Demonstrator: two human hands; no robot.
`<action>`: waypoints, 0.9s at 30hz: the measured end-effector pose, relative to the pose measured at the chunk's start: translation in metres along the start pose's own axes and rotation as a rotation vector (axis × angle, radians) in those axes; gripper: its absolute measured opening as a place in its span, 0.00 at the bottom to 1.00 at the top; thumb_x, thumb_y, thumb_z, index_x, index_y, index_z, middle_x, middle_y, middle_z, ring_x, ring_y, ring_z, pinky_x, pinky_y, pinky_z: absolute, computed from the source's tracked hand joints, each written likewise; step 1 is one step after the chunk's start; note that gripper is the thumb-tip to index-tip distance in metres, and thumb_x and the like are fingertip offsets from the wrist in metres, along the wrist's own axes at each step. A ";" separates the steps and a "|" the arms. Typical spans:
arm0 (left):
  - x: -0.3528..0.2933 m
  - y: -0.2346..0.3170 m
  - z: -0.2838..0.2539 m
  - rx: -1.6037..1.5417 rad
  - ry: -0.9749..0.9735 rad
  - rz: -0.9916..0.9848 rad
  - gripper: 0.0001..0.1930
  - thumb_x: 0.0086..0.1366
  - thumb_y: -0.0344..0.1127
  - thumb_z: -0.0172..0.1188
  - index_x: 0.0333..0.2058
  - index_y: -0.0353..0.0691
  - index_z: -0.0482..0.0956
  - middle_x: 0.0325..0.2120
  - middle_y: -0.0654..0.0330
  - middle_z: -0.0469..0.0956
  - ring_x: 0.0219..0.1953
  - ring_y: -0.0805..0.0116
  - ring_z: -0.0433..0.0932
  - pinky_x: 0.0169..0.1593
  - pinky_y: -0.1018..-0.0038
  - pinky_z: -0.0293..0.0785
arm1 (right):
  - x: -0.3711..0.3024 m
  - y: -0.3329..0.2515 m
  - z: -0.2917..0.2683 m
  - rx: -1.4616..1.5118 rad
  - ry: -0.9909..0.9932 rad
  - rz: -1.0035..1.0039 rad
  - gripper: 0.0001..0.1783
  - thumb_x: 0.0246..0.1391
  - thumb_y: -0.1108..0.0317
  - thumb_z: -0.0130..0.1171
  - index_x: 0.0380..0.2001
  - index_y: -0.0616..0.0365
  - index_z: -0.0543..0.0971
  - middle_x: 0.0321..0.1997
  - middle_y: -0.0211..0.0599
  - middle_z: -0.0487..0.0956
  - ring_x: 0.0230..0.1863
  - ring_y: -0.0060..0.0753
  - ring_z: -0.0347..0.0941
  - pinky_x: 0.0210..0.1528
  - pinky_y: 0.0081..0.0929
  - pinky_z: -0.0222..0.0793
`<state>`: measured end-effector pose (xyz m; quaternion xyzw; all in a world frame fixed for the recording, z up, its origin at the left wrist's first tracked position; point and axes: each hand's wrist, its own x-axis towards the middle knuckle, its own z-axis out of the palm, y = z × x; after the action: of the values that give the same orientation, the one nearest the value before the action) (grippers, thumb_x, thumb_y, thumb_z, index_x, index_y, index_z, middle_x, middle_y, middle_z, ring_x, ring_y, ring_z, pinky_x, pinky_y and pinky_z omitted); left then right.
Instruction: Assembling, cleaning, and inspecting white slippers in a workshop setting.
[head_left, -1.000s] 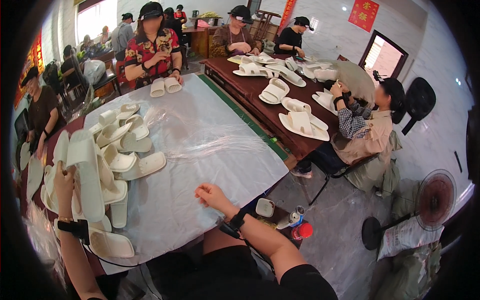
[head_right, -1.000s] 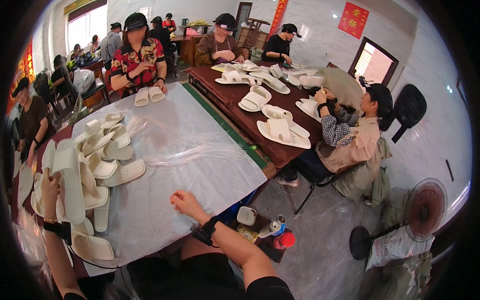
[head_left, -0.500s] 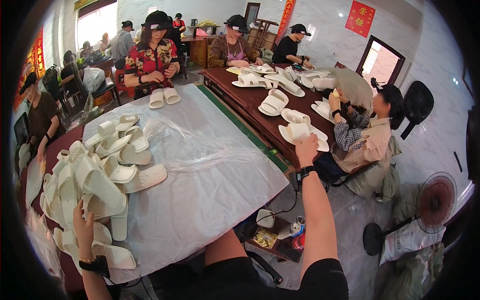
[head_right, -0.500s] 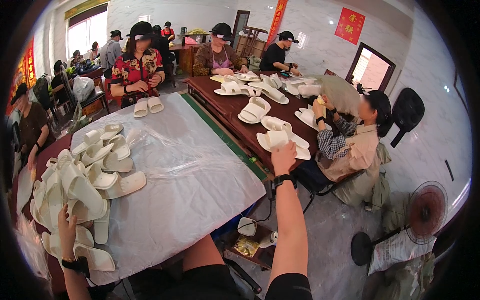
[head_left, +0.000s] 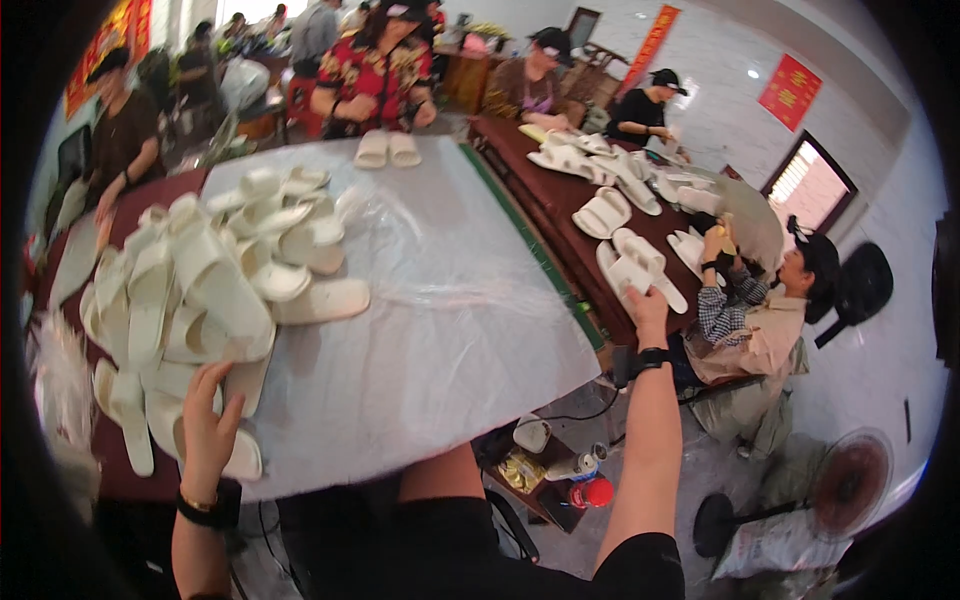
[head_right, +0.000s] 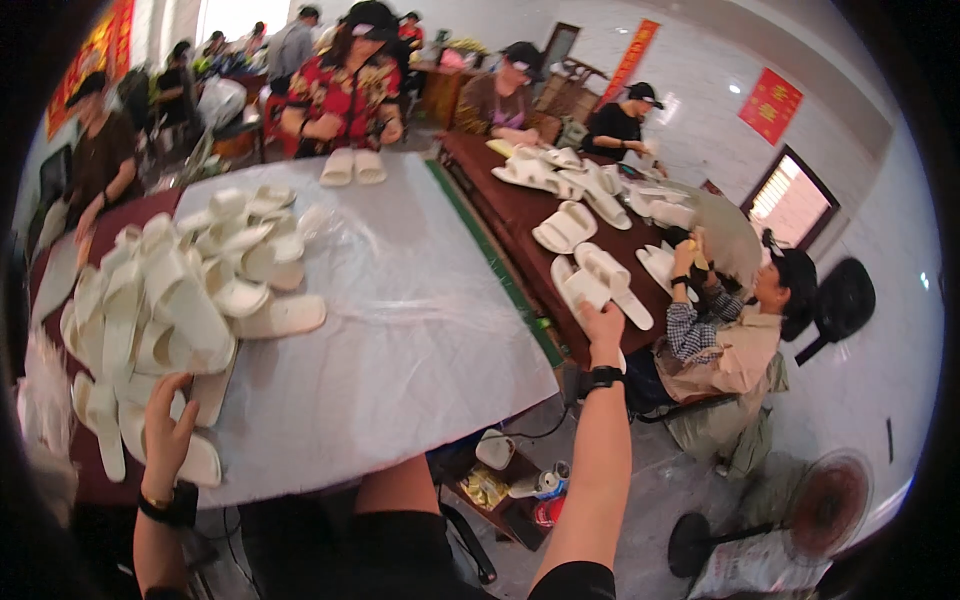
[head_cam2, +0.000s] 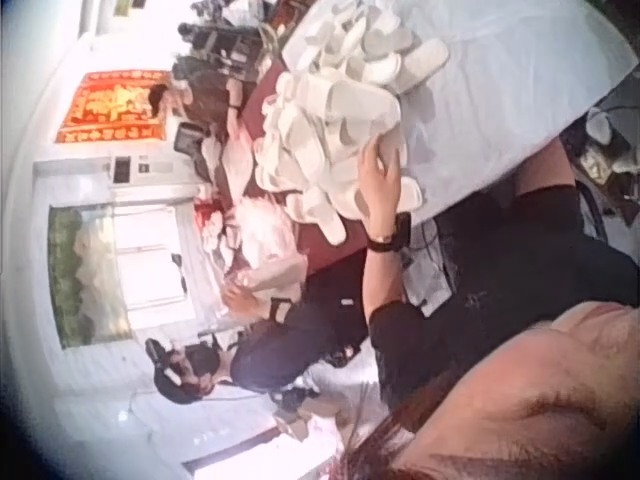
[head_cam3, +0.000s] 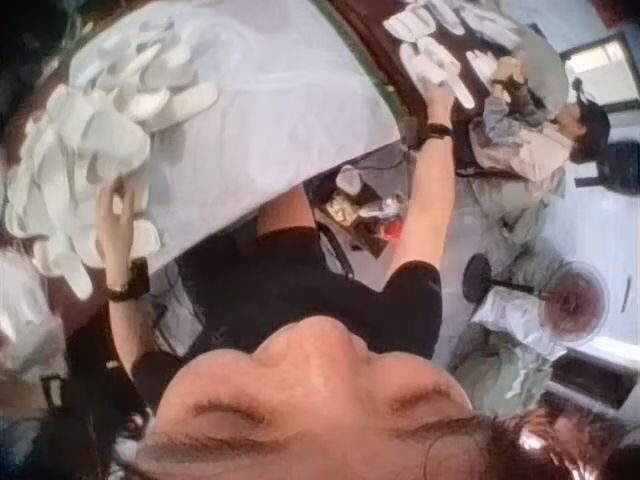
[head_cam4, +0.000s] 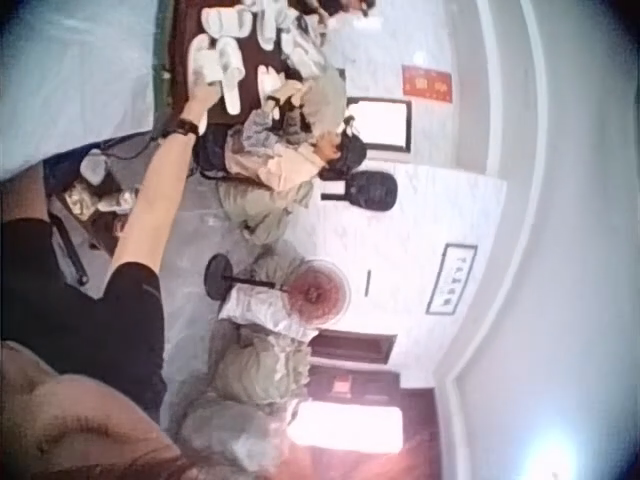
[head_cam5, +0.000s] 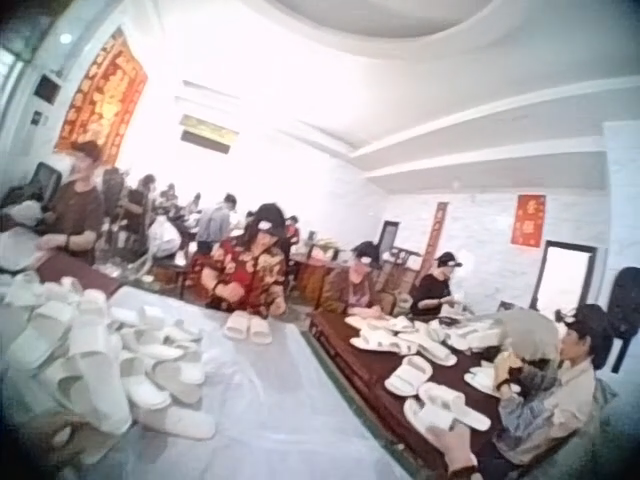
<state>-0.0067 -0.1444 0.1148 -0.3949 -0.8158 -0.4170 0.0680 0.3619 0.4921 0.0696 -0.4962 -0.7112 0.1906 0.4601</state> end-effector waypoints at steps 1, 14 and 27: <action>-0.001 0.006 0.002 -0.027 -0.023 0.021 0.19 0.54 0.22 0.58 0.47 0.32 0.74 0.44 0.49 0.74 0.48 0.52 0.74 0.54 0.67 0.68 | -0.002 -0.014 -0.002 0.131 -0.016 0.035 0.16 0.47 0.65 0.67 0.36 0.66 0.79 0.29 0.36 0.81 0.30 0.32 0.77 0.36 0.29 0.72; -0.045 0.025 0.081 -0.673 -0.456 -0.254 0.29 0.63 0.36 0.60 0.61 0.37 0.61 0.52 0.53 0.71 0.52 0.64 0.72 0.54 0.68 0.69 | -0.256 -0.266 0.024 0.958 -0.701 0.198 0.17 0.56 0.74 0.58 0.49 0.64 0.73 0.44 0.34 0.79 0.42 0.22 0.75 0.45 0.21 0.69; -0.070 -0.045 0.108 -0.444 -0.134 -0.398 0.42 0.58 0.44 0.63 0.63 0.28 0.53 0.60 0.37 0.60 0.64 0.49 0.60 0.64 0.64 0.56 | -0.325 -0.223 0.109 0.229 -0.686 -0.439 0.24 0.49 0.70 0.59 0.51 0.64 0.72 0.49 0.48 0.75 0.52 0.48 0.70 0.58 0.37 0.62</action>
<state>0.0330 -0.1218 -0.0143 -0.2592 -0.7686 -0.5633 -0.1571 0.1787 0.1285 0.0260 -0.1865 -0.8861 0.3202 0.2784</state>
